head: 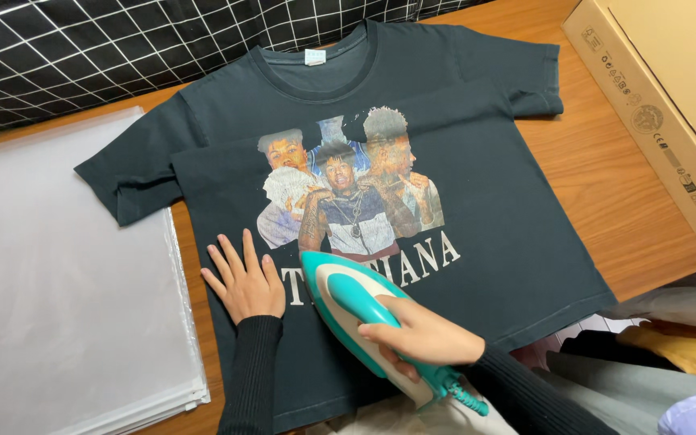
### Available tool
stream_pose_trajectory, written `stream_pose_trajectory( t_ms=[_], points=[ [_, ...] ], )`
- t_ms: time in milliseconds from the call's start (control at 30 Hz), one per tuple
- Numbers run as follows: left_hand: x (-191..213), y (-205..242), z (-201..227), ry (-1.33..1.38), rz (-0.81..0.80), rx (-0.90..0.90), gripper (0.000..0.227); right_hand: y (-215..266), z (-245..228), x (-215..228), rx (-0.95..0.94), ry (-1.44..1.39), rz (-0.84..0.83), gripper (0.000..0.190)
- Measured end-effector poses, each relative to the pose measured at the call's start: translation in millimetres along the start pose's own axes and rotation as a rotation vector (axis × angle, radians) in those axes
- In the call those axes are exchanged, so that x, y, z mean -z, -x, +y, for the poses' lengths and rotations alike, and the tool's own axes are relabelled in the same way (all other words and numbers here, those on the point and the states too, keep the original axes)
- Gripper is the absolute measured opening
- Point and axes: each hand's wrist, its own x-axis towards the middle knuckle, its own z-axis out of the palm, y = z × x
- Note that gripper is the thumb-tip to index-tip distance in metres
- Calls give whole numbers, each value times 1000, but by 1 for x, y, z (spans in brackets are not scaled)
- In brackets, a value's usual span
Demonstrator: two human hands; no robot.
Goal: The person uses an iron to smooth out a graphic t-shirt on a wooden surface, hangs the shirt on a plastic hanger among other clothes on a rack, and then places a packaged garment into a cardboard box and closes the lid.
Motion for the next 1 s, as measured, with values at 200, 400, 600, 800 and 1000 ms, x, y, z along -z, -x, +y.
stream_pose_trajectory(
  t_ms=[200,400,600,800,1000],
  points=[
    [3,-2,1,-34,-19,0,52,23,40,50,-145,-258,324,20],
    [3,-2,2,-70,-45,13,53,76,83,125,-111,-481,627,27],
    [2,-3,2,-83,-26,0,53,110,127,191,54,-494,589,28],
    [-7,-3,2,-10,-47,13,56,84,111,169,110,-759,566,17],
    [-3,-24,16,17,-77,-81,53,33,60,105,-71,-440,469,28]
  ],
)
